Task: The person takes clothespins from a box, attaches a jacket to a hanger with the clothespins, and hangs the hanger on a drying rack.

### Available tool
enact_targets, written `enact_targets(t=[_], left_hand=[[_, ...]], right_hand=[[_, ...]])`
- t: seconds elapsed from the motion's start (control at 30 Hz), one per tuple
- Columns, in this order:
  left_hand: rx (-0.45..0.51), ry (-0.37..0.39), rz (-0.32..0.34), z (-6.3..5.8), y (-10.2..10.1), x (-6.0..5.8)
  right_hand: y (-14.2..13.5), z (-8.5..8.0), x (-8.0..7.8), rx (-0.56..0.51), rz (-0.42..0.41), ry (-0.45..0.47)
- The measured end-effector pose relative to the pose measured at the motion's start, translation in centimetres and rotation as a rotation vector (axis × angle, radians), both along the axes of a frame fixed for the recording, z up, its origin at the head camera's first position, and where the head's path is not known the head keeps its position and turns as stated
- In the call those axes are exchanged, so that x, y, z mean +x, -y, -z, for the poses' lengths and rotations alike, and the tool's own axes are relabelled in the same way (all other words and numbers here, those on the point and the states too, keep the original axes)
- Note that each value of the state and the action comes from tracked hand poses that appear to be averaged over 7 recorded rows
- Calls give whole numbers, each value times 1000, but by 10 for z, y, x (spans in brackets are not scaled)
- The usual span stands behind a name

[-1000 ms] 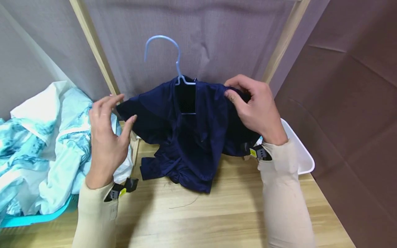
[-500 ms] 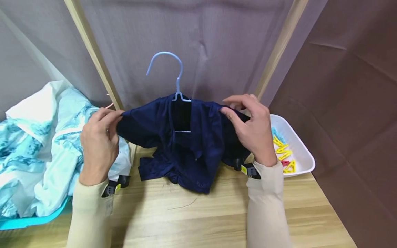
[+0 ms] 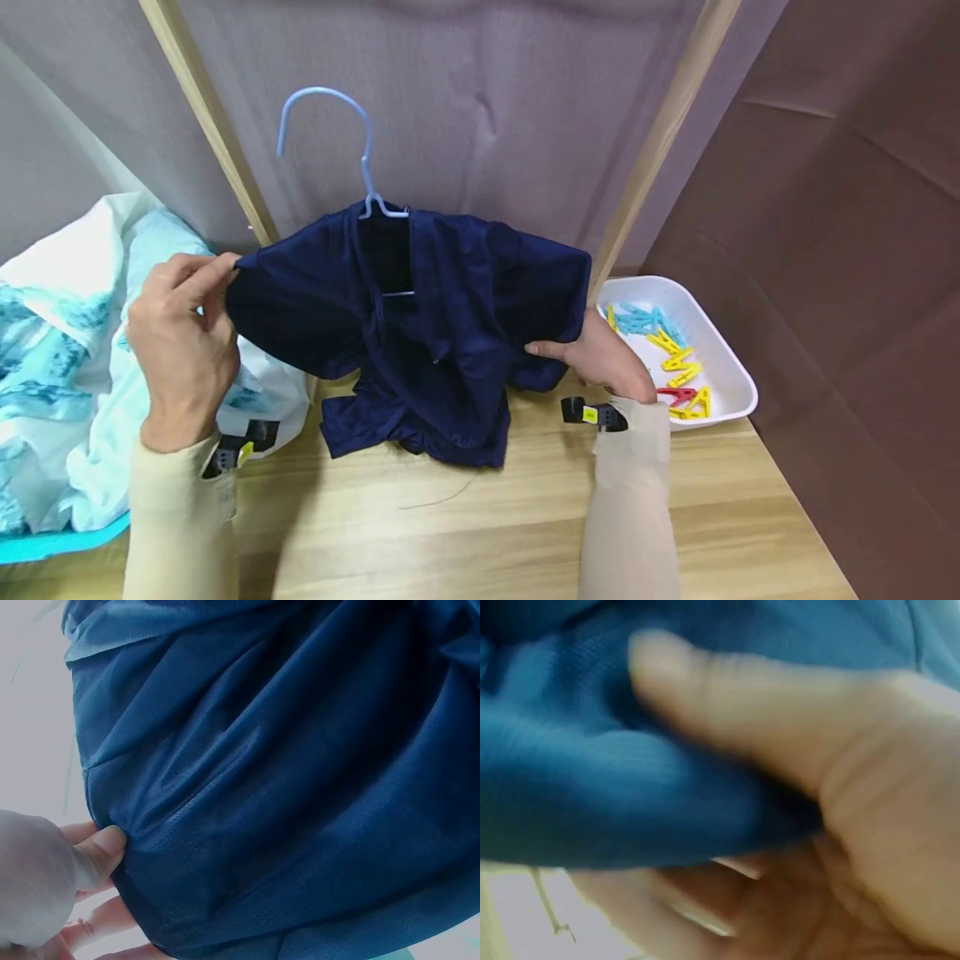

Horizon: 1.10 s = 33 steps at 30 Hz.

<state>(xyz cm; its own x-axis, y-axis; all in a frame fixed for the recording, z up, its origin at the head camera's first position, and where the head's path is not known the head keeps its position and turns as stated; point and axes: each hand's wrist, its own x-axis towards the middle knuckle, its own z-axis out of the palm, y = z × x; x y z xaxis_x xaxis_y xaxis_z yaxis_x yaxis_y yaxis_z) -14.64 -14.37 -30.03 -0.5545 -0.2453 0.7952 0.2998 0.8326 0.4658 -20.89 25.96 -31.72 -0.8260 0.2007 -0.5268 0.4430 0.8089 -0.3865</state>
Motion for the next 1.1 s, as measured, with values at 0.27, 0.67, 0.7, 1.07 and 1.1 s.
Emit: enact_targets(t=[0.27, 0.67, 0.7, 1.07, 1.1], left_hand=[[20, 11, 13, 3, 9, -2], [2, -8, 68, 4, 4, -3], [6, -12, 71, 4, 4, -4], [17, 4, 86, 3, 4, -6], [18, 7, 87, 3, 5, -6]], right_hand=[[-26, 3, 19, -60, 115, -913], [-37, 0, 26, 7, -246, -722], [-41, 1, 26, -18, -283, -655], [-104, 14, 31, 58, -144, -526], [-109, 17, 30, 90, -99, -499]])
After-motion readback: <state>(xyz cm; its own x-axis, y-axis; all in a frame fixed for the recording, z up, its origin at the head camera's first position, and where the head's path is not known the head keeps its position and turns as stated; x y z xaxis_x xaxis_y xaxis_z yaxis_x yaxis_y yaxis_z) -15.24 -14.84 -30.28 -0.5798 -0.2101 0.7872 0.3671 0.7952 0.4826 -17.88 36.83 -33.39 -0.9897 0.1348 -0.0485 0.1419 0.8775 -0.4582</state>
